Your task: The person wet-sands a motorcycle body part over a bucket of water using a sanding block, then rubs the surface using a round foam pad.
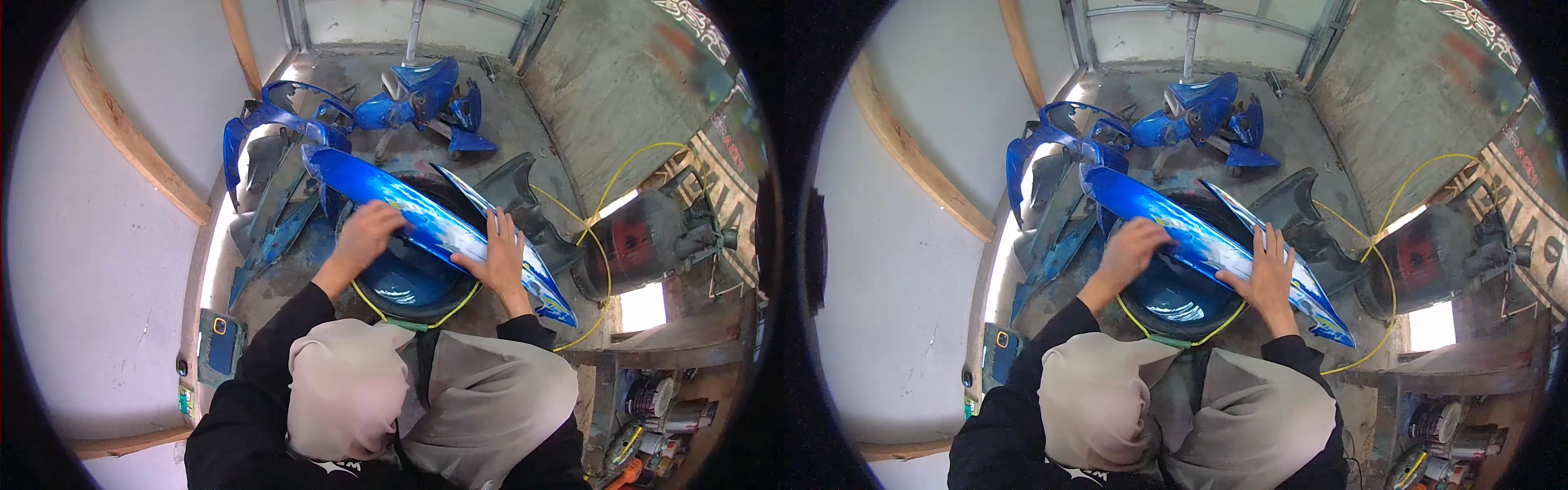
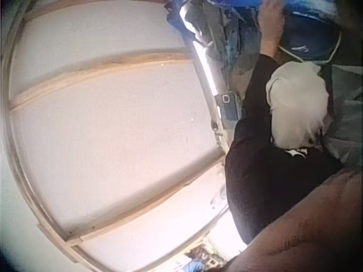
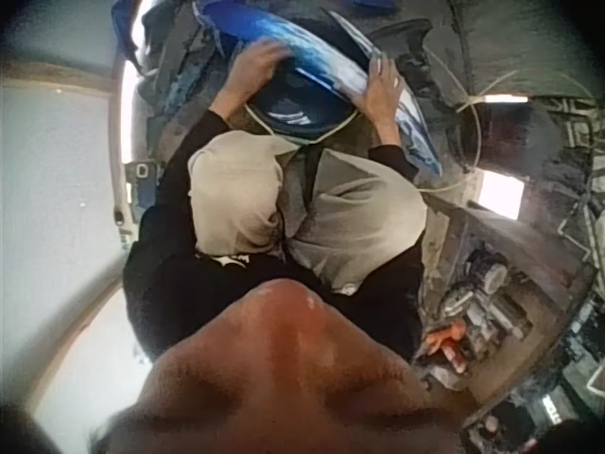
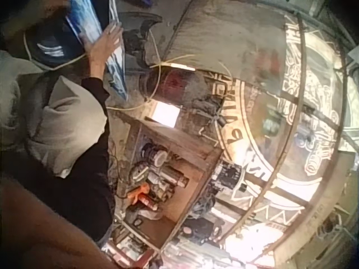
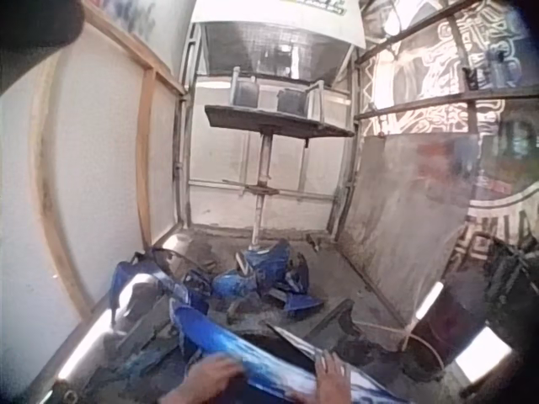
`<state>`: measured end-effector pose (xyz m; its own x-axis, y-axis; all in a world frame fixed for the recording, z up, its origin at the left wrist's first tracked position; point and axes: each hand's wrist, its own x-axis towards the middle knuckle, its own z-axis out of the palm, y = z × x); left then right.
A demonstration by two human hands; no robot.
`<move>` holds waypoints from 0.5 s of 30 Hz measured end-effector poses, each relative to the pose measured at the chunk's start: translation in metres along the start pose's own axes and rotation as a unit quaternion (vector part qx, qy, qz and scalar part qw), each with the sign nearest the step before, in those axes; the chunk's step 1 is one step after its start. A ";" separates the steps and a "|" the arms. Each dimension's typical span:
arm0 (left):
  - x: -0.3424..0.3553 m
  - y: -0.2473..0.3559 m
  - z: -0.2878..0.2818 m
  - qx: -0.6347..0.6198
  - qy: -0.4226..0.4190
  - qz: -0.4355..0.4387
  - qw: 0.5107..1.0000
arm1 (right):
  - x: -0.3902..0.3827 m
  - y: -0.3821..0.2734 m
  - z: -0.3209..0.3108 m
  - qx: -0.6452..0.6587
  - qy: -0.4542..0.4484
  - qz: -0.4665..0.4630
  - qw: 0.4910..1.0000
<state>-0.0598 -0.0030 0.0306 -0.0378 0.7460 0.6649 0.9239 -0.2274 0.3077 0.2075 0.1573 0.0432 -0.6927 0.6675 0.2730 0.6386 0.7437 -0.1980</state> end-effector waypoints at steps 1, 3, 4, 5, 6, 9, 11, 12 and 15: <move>0.004 -0.008 -0.006 0.017 0.034 -0.035 0.999 | 0.000 0.003 -0.004 -0.005 0.002 0.004 1.000; -0.005 -0.028 -0.009 0.043 0.077 -0.104 0.991 | 0.002 0.000 -0.003 0.000 0.005 0.001 1.000; -0.003 -0.021 -0.003 0.039 0.078 -0.102 0.991 | 0.000 0.004 -0.004 -0.007 0.003 0.005 1.000; -0.004 -0.003 0.001 0.021 0.070 -0.103 0.992 | -0.001 0.004 -0.004 -0.010 0.000 0.006 1.000; -0.005 0.014 0.008 0.003 0.063 -0.103 0.993 | 0.000 0.005 -0.004 -0.010 0.000 0.006 1.000; -0.013 0.045 0.025 0.005 0.006 -0.016 1.000 | 0.001 0.004 0.002 -0.007 -0.005 0.005 1.000; -0.011 0.028 0.014 0.020 0.016 -0.055 0.998 | 0.001 0.000 0.001 -0.003 0.003 0.000 1.000; -0.010 0.018 0.011 0.039 0.048 -0.092 0.994 | 0.000 0.000 0.001 -0.002 0.003 0.000 1.000; -0.004 -0.004 0.009 0.061 0.106 -0.179 0.976 | 0.002 0.004 -0.002 -0.009 0.001 0.003 1.000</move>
<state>-0.0597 0.0004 0.0202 -0.4329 0.6142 0.6598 0.8749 0.1099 0.4717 0.2098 0.1616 0.0443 -0.6879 0.6720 0.2743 0.6485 0.7388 -0.1837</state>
